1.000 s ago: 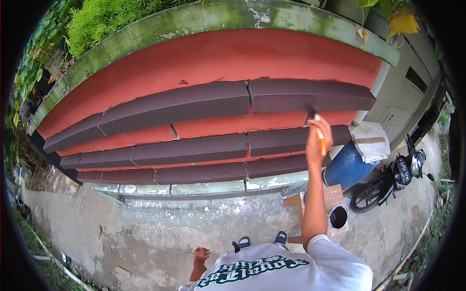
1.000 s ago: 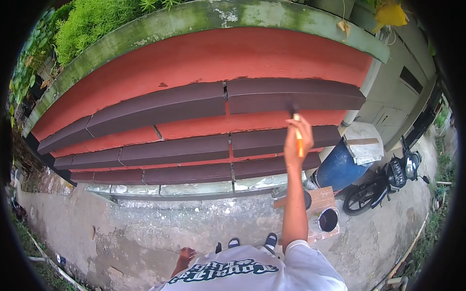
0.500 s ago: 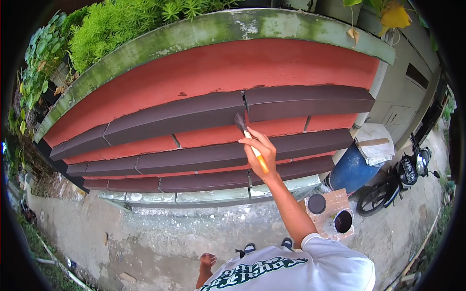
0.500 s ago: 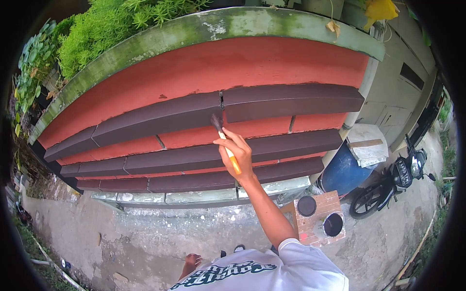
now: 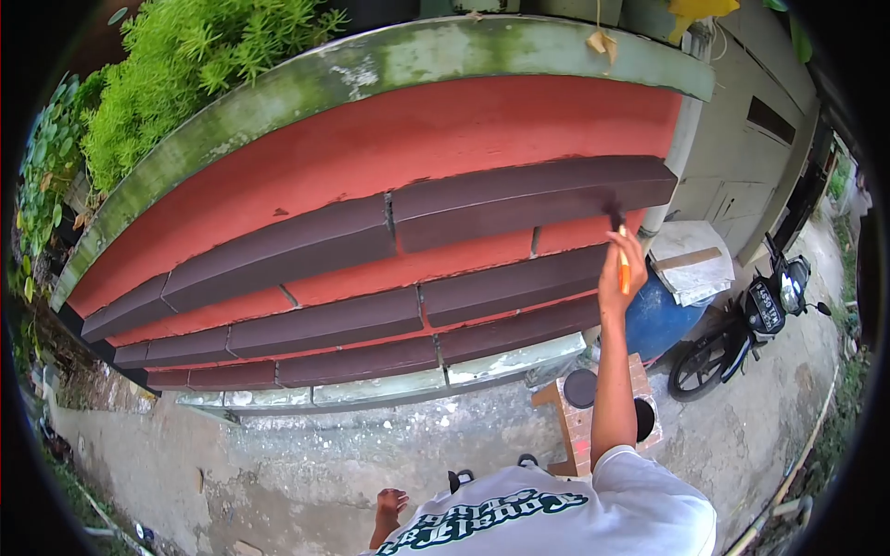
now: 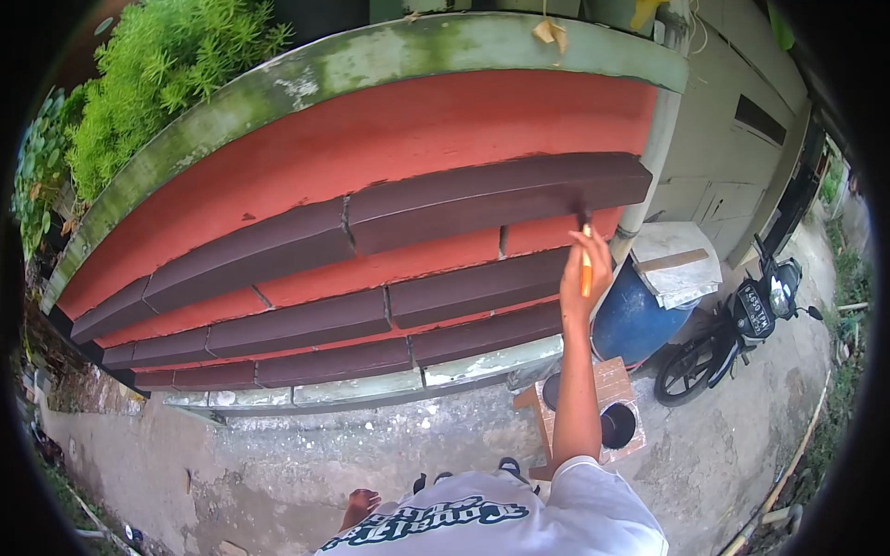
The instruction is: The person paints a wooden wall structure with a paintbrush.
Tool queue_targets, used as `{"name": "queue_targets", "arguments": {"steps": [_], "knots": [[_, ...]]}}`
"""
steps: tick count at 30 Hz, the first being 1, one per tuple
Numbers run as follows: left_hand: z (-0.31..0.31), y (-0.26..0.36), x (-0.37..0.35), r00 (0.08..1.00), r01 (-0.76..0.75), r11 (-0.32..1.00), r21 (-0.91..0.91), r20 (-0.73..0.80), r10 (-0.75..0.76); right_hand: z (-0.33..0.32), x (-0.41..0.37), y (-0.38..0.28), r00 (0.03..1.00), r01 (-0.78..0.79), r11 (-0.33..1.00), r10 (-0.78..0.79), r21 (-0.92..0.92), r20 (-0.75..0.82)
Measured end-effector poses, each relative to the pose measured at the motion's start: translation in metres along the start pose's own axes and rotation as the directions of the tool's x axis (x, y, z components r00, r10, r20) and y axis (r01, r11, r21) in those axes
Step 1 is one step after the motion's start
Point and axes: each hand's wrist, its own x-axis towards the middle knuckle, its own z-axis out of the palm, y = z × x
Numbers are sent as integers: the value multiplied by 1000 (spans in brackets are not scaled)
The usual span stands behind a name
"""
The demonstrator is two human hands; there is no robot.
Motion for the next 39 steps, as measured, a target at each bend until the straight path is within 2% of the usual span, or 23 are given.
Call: {"name": "queue_targets", "arguments": {"steps": [2,6,9,11,12,14,18,24,28,30,35,38,39], "knots": [[16,7,3,1000,9,1000,0,-23,-9,3,6,11,998,-30,999,30,14,-48],[55,22,-3,997,-56,998,-6,-45,56,32,-19,-31,991,73,997,-71,-7,117],[84,29,-9,995,-84,996,-6,-59,83,49,-44,-75,963,105,974,-150,199,226],[95,32,-9,995,-84,996,9,-54,84,59,-58,-93,923,76,902,-225,424,312],[101,31,-9,995,-86,996,9,-57,87,60,-58,-103,896,11,834,-253,552,365],[110,29,-11,994,-90,996,9,-61,91,63,-55,-110,863,-40,780,-288,624,415],[128,17,-19,994,-71,997,9,-84,71,51,-20,-65,901,-113,822,-153,559,406],[156,-15,-12,999,12,999,51,-52,-9,-6,45,36,948,-69,919,-62,389,313],[176,-22,2,997,57,998,18,56,-58,-40,86,95,980,-12,967,-38,253,195],[192,-20,0,999,21,998,64,32,-24,-54,105,121,988,-43,987,19,158,153],[221,-3,-20,999,-35,989,142,28,31,-67,118,152,995,92,985,-98,-146,-36],[228,0,-20,999,-37,987,153,36,32,-40,88,137,986,165,967,-165,-195,16],[230,2,-18,999,-22,982,186,30,17,-32,75,123,989,142,984,-138,-107,46]]}}
